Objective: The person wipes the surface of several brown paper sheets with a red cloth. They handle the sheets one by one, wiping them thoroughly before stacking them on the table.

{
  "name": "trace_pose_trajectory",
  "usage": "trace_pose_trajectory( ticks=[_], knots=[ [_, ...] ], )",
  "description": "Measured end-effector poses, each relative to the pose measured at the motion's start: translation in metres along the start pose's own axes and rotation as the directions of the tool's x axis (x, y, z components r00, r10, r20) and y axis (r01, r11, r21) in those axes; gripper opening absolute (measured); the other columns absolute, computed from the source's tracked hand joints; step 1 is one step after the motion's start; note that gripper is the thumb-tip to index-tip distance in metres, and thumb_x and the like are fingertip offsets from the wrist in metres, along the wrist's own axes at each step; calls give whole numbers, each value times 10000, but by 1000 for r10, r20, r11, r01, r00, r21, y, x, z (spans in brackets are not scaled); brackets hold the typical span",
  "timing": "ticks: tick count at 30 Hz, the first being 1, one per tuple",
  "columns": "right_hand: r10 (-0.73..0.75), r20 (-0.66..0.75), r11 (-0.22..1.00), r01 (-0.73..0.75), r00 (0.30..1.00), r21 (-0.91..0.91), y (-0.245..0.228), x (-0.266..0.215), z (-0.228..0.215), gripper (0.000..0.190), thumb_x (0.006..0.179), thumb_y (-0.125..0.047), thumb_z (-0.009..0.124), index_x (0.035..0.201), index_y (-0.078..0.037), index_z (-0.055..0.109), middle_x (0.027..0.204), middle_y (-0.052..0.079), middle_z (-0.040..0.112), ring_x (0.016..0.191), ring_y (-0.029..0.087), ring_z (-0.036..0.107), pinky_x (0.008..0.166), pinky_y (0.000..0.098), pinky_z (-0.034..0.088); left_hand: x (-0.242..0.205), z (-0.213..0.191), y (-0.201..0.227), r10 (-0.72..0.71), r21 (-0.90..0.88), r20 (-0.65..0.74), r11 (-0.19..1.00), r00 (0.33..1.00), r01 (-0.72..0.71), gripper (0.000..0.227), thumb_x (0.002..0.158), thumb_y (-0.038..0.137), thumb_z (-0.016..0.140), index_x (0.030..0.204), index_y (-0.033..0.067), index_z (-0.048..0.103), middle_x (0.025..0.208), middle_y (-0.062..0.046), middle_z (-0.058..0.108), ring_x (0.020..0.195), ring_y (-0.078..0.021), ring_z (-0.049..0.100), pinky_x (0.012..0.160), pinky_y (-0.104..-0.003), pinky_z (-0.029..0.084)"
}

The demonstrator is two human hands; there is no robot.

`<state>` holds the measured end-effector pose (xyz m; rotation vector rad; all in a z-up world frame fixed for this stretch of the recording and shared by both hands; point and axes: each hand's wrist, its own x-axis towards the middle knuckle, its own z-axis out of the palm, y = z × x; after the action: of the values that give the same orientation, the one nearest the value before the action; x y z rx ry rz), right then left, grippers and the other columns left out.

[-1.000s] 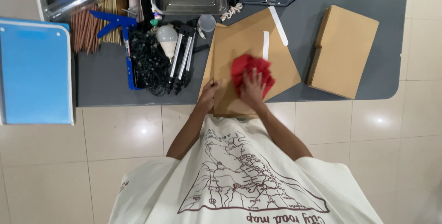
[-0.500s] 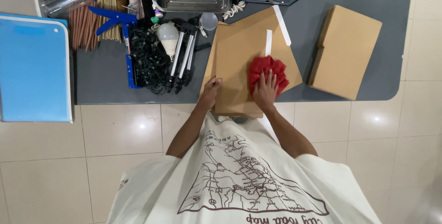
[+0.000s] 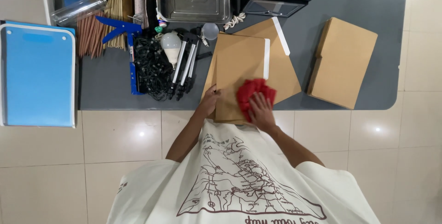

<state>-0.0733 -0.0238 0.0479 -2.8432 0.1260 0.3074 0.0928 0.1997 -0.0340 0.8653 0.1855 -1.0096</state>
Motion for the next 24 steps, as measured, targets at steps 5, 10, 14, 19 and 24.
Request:
trace_pose_trajectory(
  ticks=[5, 10, 14, 19, 24],
  knots=[
    [277, -130, 959, -283, 952, -24, 3, 59, 2, 595, 1030, -348, 492, 1558, -86, 410, 1685, 217, 231, 1548, 450, 175, 1197, 677, 147, 12, -10, -14, 42, 87, -21, 995, 999, -40, 347, 1060, 126, 611, 1393, 31, 602, 1220, -27, 659, 1124, -132, 602, 981, -311, 504],
    [375, -117, 926, -378, 920, -2, -63, 93, 10, 599, 989, -351, 522, 1536, -128, 421, 1663, 237, 230, 1525, 502, 190, 1147, 722, 175, 15, -8, -12, 6, 11, -88, 1000, 996, -5, 382, 1014, 119, 637, 1388, 49, 605, 1248, -45, 663, 1130, -172, 619, 966, -343, 516],
    [-2, -146, 999, 8, 989, 39, -94, 51, 17, 586, 977, -345, 571, 1499, -87, 504, 1649, 227, 320, 1547, 447, 228, 1237, 636, 183, 18, -7, -14, -128, -350, -131, 934, 983, 75, 393, 1045, 278, 545, 1357, 48, 609, 1279, -78, 680, 1139, -226, 642, 974, -369, 525],
    [-51, -43, 998, 53, 998, 45, -40, 11, 13, 583, 951, -361, 596, 1457, -77, 534, 1623, 199, 335, 1552, 408, 225, 1238, 617, 181, 14, -12, -27, 19, -43, -108, 999, 994, -23, 345, 1058, 177, 592, 1379, 53, 616, 1268, -36, 653, 1152, -148, 624, 1010, -314, 510],
    [378, -231, 926, -366, 897, 95, -8, 39, 15, 574, 991, -344, 574, 1495, -81, 494, 1679, 198, 293, 1552, 435, 212, 1192, 672, 215, 14, -12, -24, 97, 125, -67, 988, 993, -88, 304, 1062, 141, 615, 1339, 24, 659, 1176, -31, 683, 1037, -120, 609, 918, -310, 505]
  ],
)
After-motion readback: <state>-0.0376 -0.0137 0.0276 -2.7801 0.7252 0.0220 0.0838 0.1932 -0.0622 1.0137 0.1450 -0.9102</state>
